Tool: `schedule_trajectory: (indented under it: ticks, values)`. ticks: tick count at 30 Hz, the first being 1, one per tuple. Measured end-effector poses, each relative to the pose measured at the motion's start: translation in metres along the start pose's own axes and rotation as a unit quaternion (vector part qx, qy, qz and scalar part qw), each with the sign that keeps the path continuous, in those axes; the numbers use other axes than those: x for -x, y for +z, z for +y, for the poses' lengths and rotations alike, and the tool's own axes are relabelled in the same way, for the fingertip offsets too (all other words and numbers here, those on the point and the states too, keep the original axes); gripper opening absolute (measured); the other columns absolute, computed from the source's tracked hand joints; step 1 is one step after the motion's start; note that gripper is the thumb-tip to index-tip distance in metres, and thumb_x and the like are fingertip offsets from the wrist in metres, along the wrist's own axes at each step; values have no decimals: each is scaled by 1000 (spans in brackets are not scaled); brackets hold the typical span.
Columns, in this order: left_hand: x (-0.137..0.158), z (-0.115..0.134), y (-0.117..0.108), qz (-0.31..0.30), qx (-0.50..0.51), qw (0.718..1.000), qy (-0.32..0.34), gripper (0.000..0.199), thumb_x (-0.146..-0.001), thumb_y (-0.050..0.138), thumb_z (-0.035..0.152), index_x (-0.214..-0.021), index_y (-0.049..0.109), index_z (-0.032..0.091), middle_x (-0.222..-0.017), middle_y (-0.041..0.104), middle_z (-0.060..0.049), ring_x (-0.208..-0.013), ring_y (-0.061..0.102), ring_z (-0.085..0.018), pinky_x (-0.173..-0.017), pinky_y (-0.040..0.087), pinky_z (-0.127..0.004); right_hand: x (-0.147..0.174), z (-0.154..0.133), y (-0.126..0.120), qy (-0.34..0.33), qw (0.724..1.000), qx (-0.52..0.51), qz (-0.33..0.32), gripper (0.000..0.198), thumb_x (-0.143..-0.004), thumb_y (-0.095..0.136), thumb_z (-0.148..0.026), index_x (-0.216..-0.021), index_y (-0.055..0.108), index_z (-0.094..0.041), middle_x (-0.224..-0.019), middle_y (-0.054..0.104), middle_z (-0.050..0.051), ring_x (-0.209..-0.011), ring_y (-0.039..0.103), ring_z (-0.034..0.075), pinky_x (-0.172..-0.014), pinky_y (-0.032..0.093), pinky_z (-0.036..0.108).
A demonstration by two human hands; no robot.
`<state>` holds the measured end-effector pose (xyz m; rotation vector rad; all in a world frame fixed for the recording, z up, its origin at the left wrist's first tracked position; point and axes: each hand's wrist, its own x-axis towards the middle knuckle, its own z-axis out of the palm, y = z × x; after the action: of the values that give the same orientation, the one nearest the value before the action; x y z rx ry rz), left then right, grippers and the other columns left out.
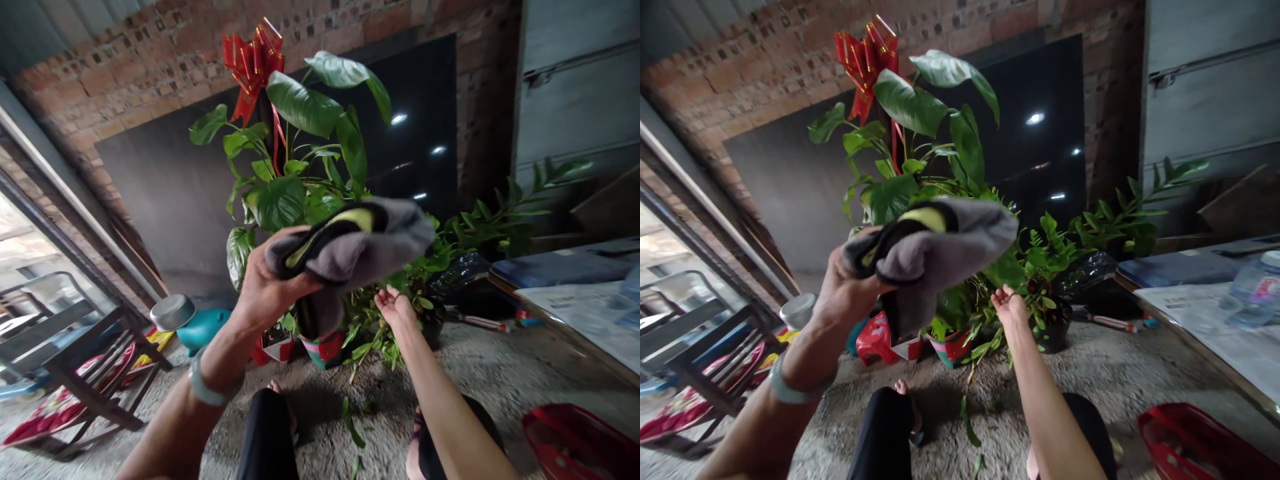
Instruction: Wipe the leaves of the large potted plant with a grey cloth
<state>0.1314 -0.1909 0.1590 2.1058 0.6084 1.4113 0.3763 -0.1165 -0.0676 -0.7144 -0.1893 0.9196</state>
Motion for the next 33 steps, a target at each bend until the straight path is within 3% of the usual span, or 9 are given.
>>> schedule_trajectory:
  ticks: [4,7,10,13,17,21,24,27,33]
  values:
    - [-43,-18,62,16,-62,989,131,53,-67,86,25,-118,72,22,-117,77,-5,-110,72,-25,-101,57,-39,43,17,-7,68,998,-3,-9,29,-76,83,-21,-67,55,-22,-56,57,-6,-52,58,11,-58,59,28]
    - [-56,-54,88,-72,-147,982,90,51,-65,84,16,-115,74,23,-115,79,-5,-109,72,-27,-103,55,-42,74,29,-10,80,997,-9,-21,28,-64,89,-23,-69,61,-22,-59,62,-5,-55,63,13,-61,61,31]
    - [-50,-78,80,-149,-201,968,-24,45,-57,86,15,-102,78,20,-93,80,-5,-94,74,-29,-91,58,-43,92,32,-9,81,996,-14,-20,31,-53,92,-23,-67,65,-22,-60,67,-3,-56,64,15,-59,60,32]
    - [-41,-72,59,-188,-119,972,-69,41,-56,90,22,-96,79,19,-85,78,-3,-85,73,-27,-79,59,-37,97,25,-5,74,997,-15,-4,32,-46,93,-23,-62,66,-20,-61,71,0,-56,65,15,-56,59,30]
    - [-48,-46,52,-94,-22,995,9,47,-62,89,28,-106,77,19,-99,79,-3,-95,73,-25,-85,59,-34,96,16,0,57,998,-13,15,33,-44,93,-24,-68,71,-18,-67,75,3,-57,66,14,-56,58,27]
    - [-48,-54,66,-17,-133,990,37,55,-61,86,19,-114,76,23,-110,79,-3,-107,73,-27,-99,56,-39,95,13,1,43,999,-7,23,33,-45,92,-24,-70,71,-18,-67,76,2,-56,65,13,-55,57,27]
    - [-29,-71,65,-109,-173,978,-42,48,-55,88,16,-102,79,22,-91,79,-3,-95,75,-29,-90,59,-40,92,13,-3,48,999,3,26,32,-45,92,-23,-64,67,-18,-61,73,2,-53,63,13,-54,56,26]
    - [-11,-69,52,-170,-87,979,-73,43,-57,91,23,-98,80,19,-86,79,-2,-87,75,-27,-79,60,-35,89,12,-7,57,998,12,32,34,-44,93,-22,-57,61,-19,-52,66,0,-50,62,13,-52,55,26]
    - [-38,-43,49,16,-100,993,64,54,-64,86,21,-117,75,22,-116,79,-4,-110,72,-26,-98,57,-36,96,9,-5,58,998,10,27,31,-44,92,-23,-64,69,-18,-63,74,3,-53,62,12,-52,55,25]
